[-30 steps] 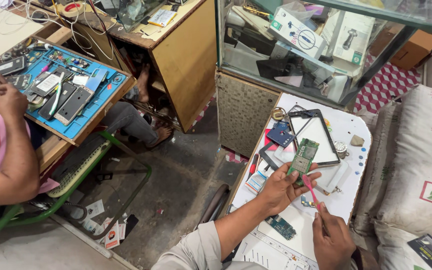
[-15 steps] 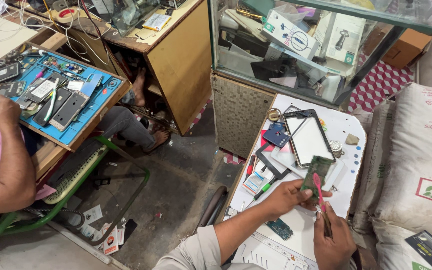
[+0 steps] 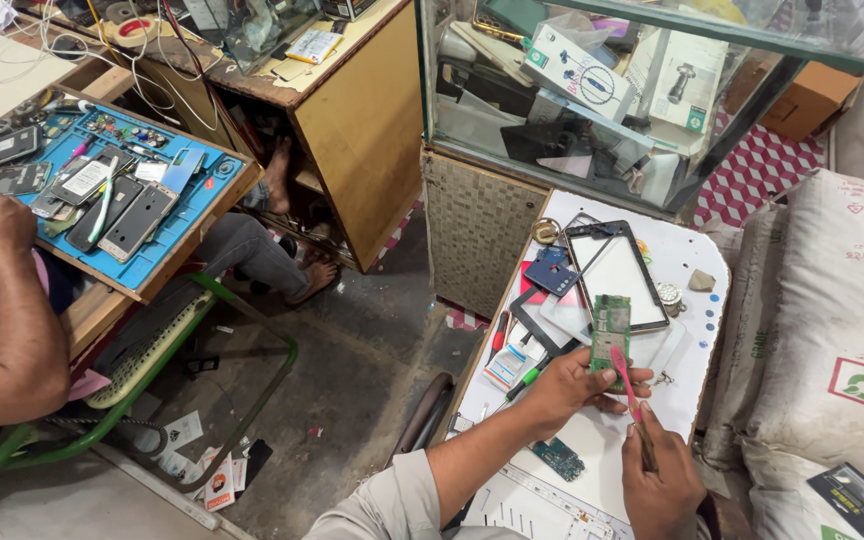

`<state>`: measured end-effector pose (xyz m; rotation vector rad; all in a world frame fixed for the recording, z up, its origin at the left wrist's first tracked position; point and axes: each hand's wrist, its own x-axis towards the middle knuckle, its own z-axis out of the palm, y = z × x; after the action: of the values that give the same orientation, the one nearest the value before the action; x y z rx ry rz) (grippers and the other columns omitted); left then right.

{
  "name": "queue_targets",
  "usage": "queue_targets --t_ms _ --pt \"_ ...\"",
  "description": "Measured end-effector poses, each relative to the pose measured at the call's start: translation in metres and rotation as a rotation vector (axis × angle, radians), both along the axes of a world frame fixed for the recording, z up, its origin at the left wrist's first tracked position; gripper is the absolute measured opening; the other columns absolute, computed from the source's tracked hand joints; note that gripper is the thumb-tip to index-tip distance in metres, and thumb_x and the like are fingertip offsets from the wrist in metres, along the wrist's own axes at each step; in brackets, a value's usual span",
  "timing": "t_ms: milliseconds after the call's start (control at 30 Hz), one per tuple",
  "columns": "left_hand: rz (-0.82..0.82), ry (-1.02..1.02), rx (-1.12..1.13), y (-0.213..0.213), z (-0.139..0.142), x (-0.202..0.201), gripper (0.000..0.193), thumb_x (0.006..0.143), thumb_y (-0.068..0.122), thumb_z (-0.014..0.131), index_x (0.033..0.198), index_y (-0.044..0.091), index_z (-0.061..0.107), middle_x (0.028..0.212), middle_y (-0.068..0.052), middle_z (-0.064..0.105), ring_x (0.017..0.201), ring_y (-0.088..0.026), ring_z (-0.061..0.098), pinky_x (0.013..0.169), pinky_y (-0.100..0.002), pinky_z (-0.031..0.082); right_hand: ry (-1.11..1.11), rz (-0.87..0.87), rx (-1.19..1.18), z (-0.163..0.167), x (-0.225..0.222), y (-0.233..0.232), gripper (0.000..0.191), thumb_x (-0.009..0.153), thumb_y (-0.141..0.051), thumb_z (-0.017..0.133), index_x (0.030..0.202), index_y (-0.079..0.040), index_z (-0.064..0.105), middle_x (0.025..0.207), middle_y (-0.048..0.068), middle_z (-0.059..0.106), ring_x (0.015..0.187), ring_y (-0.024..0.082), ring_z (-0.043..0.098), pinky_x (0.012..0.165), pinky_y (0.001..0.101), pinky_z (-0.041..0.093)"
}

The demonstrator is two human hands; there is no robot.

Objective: The person sits at a workbench holding a green phone motherboard in one hand and brushes its surface with a pink brush held in the other hand, working over the board repeatedly. A disassembled phone with its screen lies on the bench beside them while they clean the board.

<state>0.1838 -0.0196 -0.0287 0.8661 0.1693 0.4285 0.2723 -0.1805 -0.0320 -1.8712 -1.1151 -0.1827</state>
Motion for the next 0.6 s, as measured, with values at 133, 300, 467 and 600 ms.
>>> queue_targets --t_ms 133,300,467,600 --pt "0.052 -0.035 -0.078 0.004 0.004 0.002 0.045 0.106 0.033 0.062 0.138 0.002 0.053 0.14 -0.017 0.064 0.123 -0.028 0.067 0.091 -0.033 0.058 -0.005 0.023 -0.016 0.003 0.004 0.001 0.042 0.09 -0.001 0.073 0.131 -0.004 0.069 0.084 0.01 0.065 0.068 0.014 0.063 0.064 0.0295 0.051" --pt "0.062 -0.028 -0.112 -0.003 0.004 0.02 0.047 0.104 0.035 0.064 0.137 0.003 0.053 0.139 -0.017 0.065 0.123 -0.028 0.067 0.092 -0.033 0.058 -0.006 0.02 -0.064 0.012 0.019 -0.005 0.041 0.091 -0.002 0.072 0.132 -0.004 0.068 0.086 0.011 0.068 0.069 0.013 0.066 0.063 0.0291 0.053" --pt "0.138 -0.049 -0.183 -0.007 -0.001 0.043 0.051 0.101 0.035 0.067 0.138 0.005 0.052 0.141 -0.015 0.064 0.124 -0.027 0.065 0.095 -0.032 0.057 0.031 0.006 -0.094 0.018 0.034 -0.013 0.041 0.091 -0.003 0.072 0.131 -0.007 0.07 0.083 0.011 0.069 0.065 0.013 0.066 0.062 0.0298 0.053" --pt "0.143 -0.096 -0.226 -0.009 -0.004 0.054 0.054 0.099 0.034 0.069 0.142 0.007 0.051 0.143 -0.013 0.062 0.127 -0.027 0.064 0.097 -0.033 0.057 0.032 0.037 -0.058 0.019 0.044 -0.018 0.041 0.091 -0.002 0.071 0.131 -0.007 0.069 0.083 0.01 0.068 0.066 0.01 0.066 0.062 0.0282 0.053"
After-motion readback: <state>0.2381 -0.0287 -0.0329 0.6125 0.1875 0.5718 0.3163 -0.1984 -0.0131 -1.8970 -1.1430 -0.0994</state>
